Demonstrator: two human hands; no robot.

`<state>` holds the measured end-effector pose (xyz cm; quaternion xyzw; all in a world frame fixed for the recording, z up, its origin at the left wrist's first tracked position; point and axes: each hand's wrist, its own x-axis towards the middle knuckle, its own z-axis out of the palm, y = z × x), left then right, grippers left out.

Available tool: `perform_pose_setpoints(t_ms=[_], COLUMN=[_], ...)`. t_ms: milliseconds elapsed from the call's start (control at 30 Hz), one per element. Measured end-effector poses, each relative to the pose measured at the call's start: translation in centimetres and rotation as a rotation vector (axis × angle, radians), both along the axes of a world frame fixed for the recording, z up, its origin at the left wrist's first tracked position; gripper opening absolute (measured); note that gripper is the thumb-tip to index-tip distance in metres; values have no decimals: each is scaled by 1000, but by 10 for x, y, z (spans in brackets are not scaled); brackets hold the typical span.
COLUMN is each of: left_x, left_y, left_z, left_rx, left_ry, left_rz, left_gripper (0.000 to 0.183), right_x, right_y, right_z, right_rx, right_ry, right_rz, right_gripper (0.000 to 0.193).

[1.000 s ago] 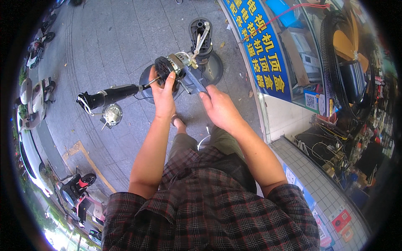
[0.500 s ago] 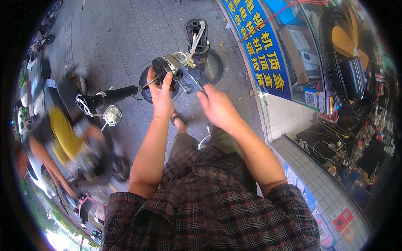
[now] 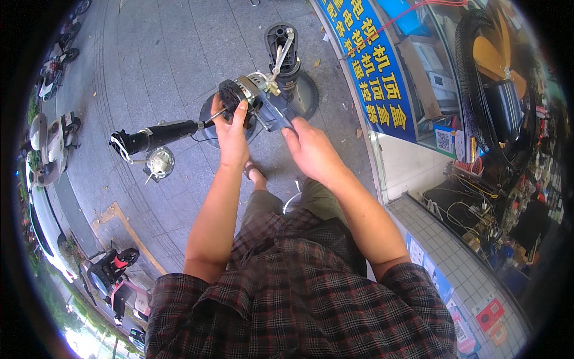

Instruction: The person uses a screwdriver to remove screws from an electric motor mounted on a stand, then retrieves a caliper to measure the motor's dimensions. The person repeatedly measures the motor while holding it with both hands.

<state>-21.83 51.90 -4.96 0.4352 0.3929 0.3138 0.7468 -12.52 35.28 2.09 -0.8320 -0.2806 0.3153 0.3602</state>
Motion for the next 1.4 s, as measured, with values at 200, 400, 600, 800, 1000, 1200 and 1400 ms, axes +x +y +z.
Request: perform_pose_setpoints(t_ms=[200, 400, 600, 800, 1000, 1200, 1400], left_x=[0, 0, 0, 0, 0, 0, 1], left_y=[0, 1, 1, 0, 0, 1, -1], left_z=[1, 1, 1, 1, 0, -1, 0], left_rx=[-9, 9, 10, 9, 10, 9, 3], left_ry=[18, 22, 18, 15, 10, 17, 6], left_rz=[-15, -9, -15, -6, -9, -10, -6], left_gripper=[77, 77, 78, 77, 77, 78, 79], right_x=[1, 3, 3, 3, 2, 2, 2], right_y=[0, 0, 0, 0, -1, -1, -1], right_z=[1, 1, 3, 0, -2, -1, 0], right_rx=[-13, -27, -14, -7, -11, -2, -25], right_ry=[13, 19, 26, 16, 2, 4, 16], right_rz=[14, 22, 15, 20, 23, 18, 11], right_gripper=[28, 29, 29, 29, 29, 29, 29])
